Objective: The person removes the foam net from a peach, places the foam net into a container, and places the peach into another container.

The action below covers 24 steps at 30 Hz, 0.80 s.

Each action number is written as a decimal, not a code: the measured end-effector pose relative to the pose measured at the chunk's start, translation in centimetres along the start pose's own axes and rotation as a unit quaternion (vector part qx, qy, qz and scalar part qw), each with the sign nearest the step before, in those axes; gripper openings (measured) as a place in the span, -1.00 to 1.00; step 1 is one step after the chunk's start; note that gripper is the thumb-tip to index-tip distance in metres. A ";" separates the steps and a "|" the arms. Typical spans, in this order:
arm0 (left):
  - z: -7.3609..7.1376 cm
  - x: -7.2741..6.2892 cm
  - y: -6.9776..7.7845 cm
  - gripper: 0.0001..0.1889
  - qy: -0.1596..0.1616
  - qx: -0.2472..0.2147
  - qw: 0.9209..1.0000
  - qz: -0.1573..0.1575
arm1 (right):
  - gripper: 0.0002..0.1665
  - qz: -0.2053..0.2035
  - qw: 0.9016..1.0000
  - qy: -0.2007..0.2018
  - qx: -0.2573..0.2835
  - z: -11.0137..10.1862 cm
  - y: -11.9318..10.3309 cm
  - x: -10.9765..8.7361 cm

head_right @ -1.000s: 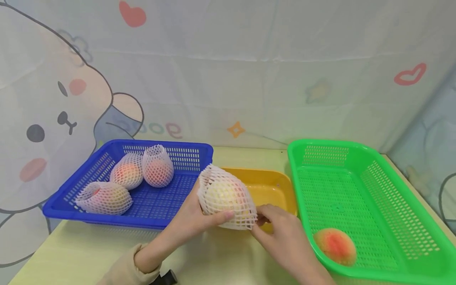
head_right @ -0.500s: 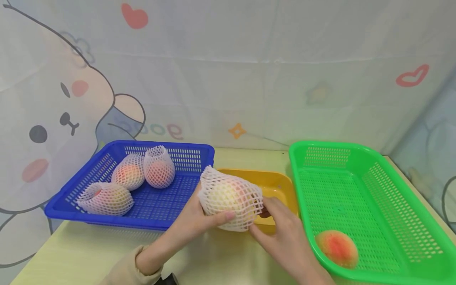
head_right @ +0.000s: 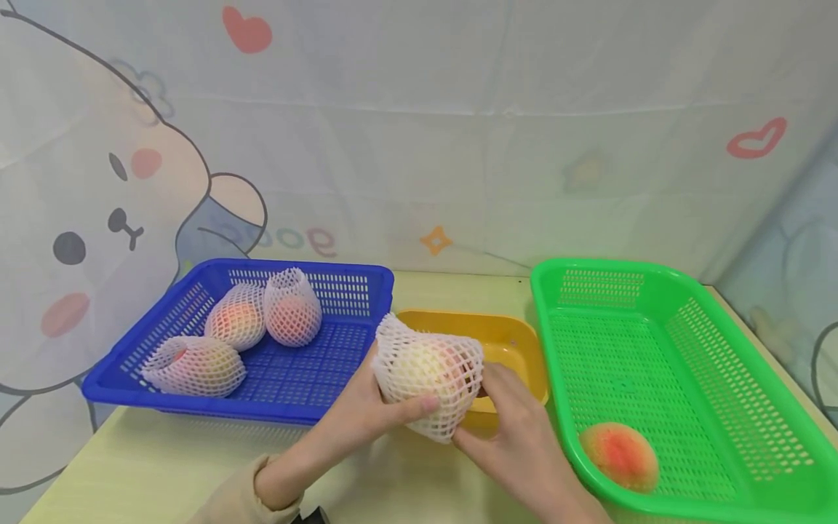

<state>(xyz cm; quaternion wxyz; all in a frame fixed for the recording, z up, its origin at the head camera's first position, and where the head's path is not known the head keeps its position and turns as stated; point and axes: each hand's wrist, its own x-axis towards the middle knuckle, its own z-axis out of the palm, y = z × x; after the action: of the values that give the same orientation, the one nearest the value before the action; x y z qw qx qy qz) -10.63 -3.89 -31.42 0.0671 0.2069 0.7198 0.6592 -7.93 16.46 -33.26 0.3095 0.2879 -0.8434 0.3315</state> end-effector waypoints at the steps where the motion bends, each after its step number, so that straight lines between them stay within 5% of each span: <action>1: 0.1 0.0 0.0 -0.06 0.000 0.000 1.000 -0.003 | -0.13 0.003 1.000 -0.005 -0.001 0.0 -0.1 0.0; 18: 0.8 -0.2 -0.2 -0.11 0.020 0.068 0.997 -0.006 | 0.08 0.068 0.996 -0.051 -0.035 -0.2 -1.2 -0.1; 24: 1.0 -0.4 -0.4 -0.05 -0.002 0.057 0.998 -0.027 | 0.10 0.065 0.995 -0.051 -0.049 -0.1 -1.2 -0.2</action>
<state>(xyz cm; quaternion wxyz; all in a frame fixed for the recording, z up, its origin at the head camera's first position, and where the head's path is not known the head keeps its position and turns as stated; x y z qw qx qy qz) -9.95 -3.16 -32.02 0.0745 0.1918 0.7613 0.6149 -6.96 15.88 -32.93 0.2579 0.2336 -0.8901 0.2943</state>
